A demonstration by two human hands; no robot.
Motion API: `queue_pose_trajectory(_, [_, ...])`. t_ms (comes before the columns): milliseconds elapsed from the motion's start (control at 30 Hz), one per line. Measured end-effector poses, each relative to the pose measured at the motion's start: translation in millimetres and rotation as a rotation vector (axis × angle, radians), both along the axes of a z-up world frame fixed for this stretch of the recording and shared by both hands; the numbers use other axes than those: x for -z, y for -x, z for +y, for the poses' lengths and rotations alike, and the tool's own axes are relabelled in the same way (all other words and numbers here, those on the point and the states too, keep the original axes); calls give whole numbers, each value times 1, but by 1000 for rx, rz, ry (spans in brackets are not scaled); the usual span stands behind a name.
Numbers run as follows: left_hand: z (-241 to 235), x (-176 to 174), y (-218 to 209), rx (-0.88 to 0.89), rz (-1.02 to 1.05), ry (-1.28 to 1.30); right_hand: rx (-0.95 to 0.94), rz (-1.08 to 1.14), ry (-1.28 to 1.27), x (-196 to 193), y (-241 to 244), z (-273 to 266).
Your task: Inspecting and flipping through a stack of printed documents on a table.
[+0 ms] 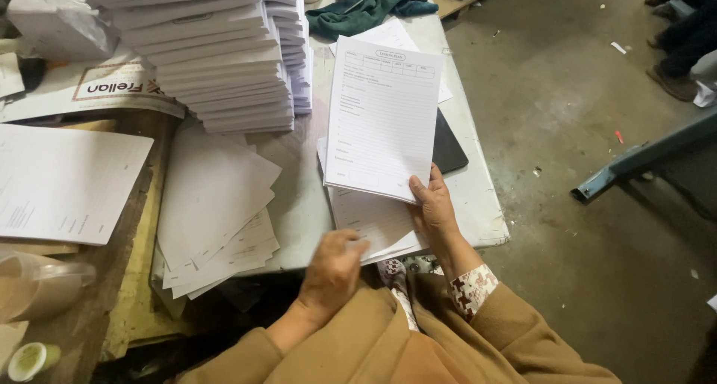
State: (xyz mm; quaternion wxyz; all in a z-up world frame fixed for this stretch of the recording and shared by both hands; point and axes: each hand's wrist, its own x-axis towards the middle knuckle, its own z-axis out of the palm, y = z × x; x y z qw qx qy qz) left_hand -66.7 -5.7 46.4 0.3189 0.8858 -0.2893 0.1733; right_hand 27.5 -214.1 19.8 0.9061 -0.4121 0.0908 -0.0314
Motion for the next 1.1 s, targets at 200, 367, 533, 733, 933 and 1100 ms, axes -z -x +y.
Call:
queue_pose_trajectory(200, [-12,19,-3,333,-51,-163,-10,52,73,-20,6,3])
queue_pose_trajectory(367, [-19,16,-7,293,-111,-235,-22,10,38,-10,3,2])
queue_pose_trajectory(533, [-29,18,-12,370,-63,-234,-18,32,18,-16,5,4])
queue_pose_trajectory(733, [-22,15,-18,557,183,-110,-1,75,17,-17,4,1])
queue_pose_trajectory(933, [1,-9,-22,206,141,71,-1,111,-131,1,-3,-9])
queue_pose_trajectory(1100, [31,26,-67,-287,366,274,23,39,-182,12,-5,-10])
